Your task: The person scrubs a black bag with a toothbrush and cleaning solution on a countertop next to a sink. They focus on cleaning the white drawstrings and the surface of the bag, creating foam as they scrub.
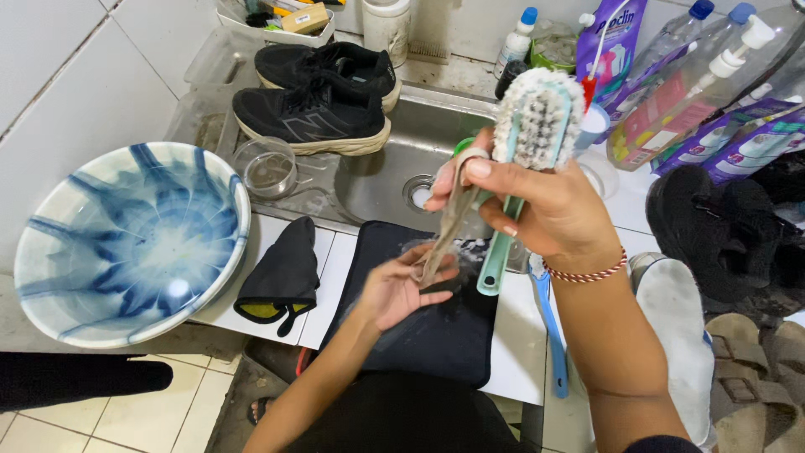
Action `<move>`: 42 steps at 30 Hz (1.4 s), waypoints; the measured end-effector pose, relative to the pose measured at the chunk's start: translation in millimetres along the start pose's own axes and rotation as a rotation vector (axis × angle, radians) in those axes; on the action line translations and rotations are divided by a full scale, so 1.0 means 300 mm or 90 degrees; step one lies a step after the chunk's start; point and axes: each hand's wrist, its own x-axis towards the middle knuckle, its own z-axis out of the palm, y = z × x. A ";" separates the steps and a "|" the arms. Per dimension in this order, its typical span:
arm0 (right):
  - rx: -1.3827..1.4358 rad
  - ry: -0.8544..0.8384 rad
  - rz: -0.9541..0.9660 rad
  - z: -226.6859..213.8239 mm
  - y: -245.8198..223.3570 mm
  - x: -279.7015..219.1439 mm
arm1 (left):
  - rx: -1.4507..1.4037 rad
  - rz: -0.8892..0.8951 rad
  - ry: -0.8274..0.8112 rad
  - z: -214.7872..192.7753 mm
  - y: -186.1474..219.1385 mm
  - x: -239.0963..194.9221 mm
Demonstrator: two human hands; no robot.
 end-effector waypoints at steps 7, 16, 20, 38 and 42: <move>-0.023 0.010 0.018 0.032 0.023 0.020 | 0.591 0.405 0.072 0.154 0.083 -0.057; -0.129 0.085 -0.016 -0.044 0.189 0.045 | 1.105 0.320 0.240 0.084 0.005 -0.144; -0.708 0.032 0.260 -0.171 0.564 0.055 | 1.359 -0.066 0.362 -0.121 -0.017 -0.197; -1.157 -0.202 -0.046 0.360 1.508 1.296 | 1.359 0.053 0.391 -0.323 -0.093 -0.277; -1.073 -0.296 0.206 0.371 1.396 1.277 | 1.347 0.046 0.361 -0.356 -0.081 -0.284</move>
